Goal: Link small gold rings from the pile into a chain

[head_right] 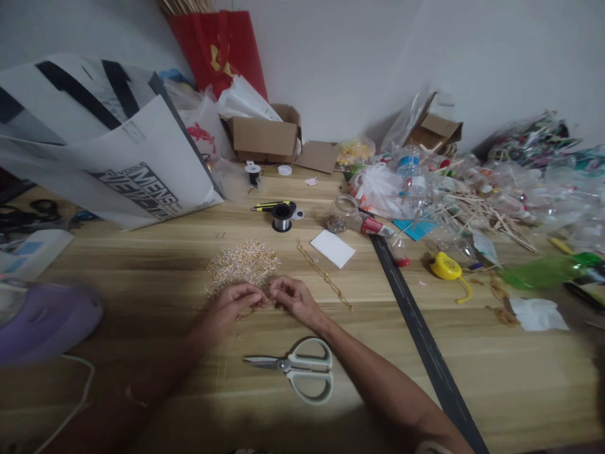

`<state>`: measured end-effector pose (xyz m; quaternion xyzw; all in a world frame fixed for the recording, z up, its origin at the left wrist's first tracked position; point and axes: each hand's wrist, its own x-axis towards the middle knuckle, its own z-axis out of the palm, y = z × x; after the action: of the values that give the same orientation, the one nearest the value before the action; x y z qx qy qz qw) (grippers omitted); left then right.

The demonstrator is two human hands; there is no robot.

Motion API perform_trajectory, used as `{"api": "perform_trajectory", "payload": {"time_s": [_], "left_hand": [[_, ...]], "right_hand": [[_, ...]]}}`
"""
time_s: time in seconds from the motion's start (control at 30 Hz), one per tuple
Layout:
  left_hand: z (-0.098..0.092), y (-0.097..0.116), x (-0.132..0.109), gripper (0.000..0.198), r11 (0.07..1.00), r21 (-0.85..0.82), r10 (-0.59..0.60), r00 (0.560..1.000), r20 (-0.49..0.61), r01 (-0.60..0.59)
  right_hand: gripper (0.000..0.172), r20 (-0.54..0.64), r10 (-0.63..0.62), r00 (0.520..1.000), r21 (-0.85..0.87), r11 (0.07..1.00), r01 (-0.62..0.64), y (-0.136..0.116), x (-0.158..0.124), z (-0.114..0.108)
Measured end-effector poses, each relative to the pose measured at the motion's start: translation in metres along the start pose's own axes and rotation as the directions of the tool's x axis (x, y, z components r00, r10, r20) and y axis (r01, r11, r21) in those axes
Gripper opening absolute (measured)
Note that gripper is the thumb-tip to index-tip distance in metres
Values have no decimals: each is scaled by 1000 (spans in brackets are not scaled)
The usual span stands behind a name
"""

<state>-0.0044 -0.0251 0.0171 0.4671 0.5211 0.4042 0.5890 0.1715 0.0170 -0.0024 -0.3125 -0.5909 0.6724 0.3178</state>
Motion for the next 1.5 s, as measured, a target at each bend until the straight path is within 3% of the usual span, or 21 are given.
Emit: {"api": "perform_trajectory", "payload": {"time_s": [0.6, 1.5], "left_hand": [[1, 1, 1, 21, 1000, 18, 10, 999, 37, -11], [5, -9, 2, 17, 980, 136, 145, 989, 26, -147]], "right_hand": [[32, 36, 16, 999, -36, 999, -15, -5, 0, 2], [35, 30, 24, 999, -30, 999, -23, -2, 0, 3]]}}
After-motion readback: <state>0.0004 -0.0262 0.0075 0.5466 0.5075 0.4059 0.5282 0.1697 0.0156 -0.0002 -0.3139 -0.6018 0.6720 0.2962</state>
